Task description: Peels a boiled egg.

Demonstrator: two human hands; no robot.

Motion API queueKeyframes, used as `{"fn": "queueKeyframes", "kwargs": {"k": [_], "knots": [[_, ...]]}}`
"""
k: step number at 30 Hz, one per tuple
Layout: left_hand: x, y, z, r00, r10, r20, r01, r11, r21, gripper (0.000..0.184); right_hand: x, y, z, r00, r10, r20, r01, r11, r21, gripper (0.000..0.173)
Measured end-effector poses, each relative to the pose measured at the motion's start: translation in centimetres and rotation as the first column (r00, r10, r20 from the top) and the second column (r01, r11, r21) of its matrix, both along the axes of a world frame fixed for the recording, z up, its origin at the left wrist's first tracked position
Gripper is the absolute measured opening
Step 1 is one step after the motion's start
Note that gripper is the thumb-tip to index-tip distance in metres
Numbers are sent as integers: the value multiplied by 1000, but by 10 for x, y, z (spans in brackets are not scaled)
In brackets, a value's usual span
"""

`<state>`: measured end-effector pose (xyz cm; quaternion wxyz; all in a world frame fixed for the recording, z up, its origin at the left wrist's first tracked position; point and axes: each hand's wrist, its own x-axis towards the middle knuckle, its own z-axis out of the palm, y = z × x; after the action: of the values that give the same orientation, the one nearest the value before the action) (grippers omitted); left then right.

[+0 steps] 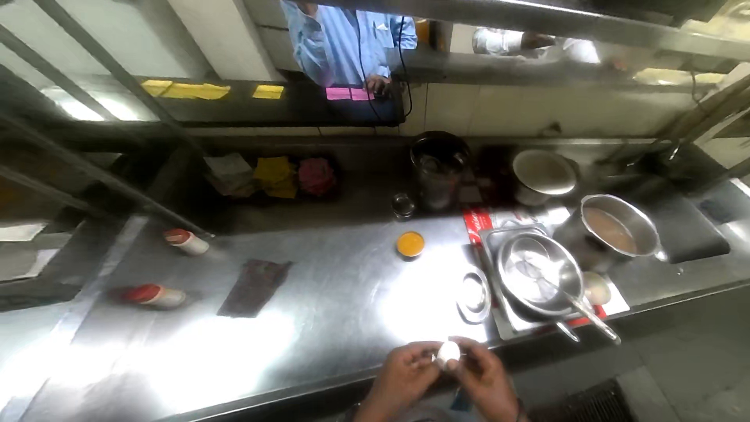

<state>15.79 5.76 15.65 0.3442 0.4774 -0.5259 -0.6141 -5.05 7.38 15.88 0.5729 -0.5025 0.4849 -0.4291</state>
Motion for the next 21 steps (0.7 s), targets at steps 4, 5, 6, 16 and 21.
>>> {"fn": "queueKeyframes", "kwargs": {"k": [4,5,6,16,21], "knots": [[2,4,-3,1000,20,-19,-19,999,48,32,-2,0,-3,998,61,-32,-61,998,-23,43],[2,5,-3,1000,22,-20,-21,999,49,30,-3,0,-4,996,78,-37,-79,997,-25,43],[2,6,-4,999,29,-15,-28,999,44,28,-3,0,-5,995,92,-44,-93,995,-24,43],[5,12,-2,997,53,-51,-46,992,121,27,2,1,-1,986,141,-91,-137,989,52,42],[4,14,-4,997,62,-51,-51,981,188,28,3,6,-3,985,141,-103,-135,989,64,40]]}}
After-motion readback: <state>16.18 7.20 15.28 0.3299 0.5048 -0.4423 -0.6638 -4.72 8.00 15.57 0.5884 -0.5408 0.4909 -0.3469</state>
